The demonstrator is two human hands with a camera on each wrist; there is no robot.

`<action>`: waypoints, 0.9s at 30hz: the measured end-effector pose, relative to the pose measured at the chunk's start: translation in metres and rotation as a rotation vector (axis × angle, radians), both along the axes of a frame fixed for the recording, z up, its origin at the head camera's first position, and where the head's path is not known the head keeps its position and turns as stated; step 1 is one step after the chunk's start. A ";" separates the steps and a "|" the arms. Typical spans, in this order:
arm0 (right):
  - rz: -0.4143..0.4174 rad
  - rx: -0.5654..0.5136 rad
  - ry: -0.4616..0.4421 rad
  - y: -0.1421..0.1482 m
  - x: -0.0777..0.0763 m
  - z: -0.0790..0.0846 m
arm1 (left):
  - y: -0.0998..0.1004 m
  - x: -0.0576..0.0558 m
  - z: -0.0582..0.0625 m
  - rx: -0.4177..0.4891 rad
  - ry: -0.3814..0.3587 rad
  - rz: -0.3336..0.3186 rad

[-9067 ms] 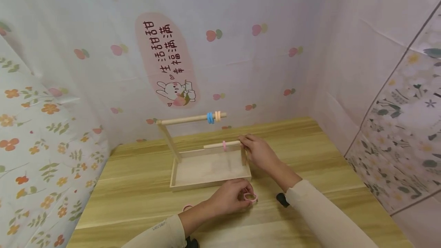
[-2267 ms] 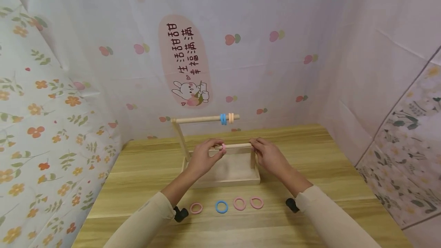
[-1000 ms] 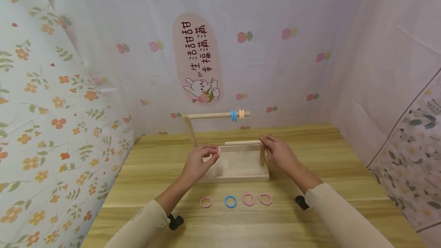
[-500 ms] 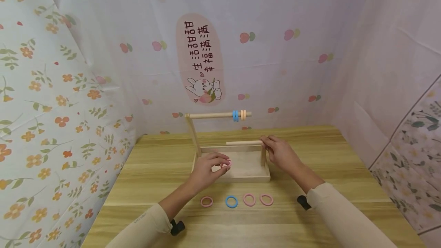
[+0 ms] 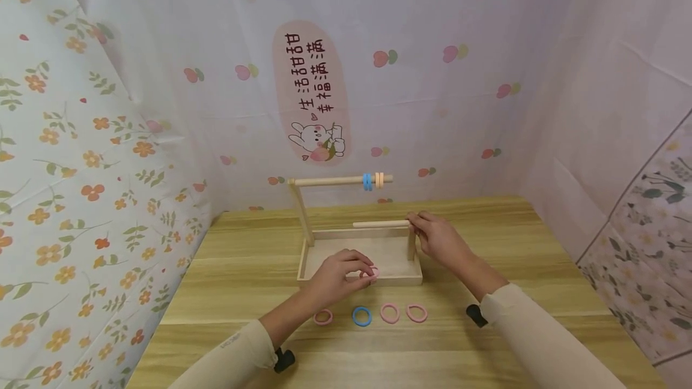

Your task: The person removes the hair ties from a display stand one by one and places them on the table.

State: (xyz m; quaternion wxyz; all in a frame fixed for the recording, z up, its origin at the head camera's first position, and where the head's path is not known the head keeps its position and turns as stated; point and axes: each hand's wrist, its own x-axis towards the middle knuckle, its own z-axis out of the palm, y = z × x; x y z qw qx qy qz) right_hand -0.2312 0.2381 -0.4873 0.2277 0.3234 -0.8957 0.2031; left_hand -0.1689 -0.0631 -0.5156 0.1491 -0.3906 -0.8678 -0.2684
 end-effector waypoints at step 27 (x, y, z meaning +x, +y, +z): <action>0.026 -0.028 0.040 0.000 -0.002 -0.004 | -0.010 0.019 -0.013 -0.063 0.004 -0.011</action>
